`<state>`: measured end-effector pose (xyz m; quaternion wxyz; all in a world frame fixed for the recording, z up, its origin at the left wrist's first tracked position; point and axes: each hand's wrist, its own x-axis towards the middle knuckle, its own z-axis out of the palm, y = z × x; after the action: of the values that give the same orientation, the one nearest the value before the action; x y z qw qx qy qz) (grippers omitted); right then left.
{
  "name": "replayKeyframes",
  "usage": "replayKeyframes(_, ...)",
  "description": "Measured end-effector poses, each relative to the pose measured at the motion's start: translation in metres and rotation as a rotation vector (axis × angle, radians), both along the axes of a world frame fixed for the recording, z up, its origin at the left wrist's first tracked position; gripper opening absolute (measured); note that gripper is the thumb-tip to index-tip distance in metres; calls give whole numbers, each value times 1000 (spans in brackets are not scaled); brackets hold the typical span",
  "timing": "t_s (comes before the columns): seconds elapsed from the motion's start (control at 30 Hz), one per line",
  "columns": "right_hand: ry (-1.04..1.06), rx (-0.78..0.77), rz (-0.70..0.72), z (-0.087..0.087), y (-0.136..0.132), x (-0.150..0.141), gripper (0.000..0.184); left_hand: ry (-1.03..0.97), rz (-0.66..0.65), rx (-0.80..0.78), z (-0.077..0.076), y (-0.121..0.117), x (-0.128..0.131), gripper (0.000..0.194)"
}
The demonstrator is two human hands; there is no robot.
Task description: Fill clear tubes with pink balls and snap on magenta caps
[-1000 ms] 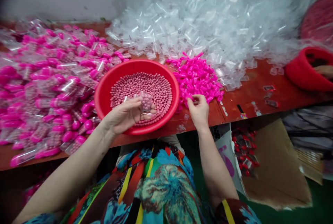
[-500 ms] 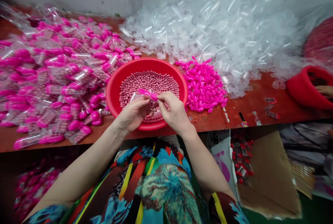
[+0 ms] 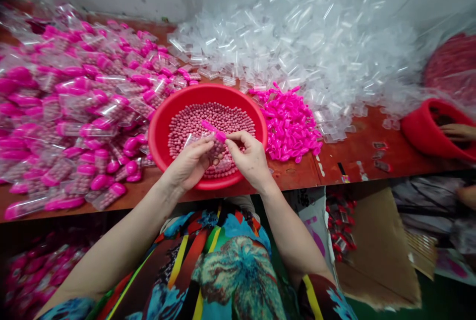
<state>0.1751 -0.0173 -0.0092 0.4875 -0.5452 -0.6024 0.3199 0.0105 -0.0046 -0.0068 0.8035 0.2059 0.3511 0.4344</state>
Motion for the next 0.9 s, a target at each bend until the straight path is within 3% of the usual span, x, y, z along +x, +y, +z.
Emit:
replayKeyframes(0.23,-70,-52,43,7,-2,-1,13,22,-2,59,-4,-4,1,30)
replayKeyframes(0.43,-231,116,186,7,0,3,19,53,-13,62,-4,-5,0,31)
replayKeyframes(0.63,-251,145,278,5,-2,12,20,73,-30,67,-7,-7,0,34)
replayKeyframes(0.9,-305,202,238,-1,-14,6,27,169,-2,63,-7,-10,3,33)
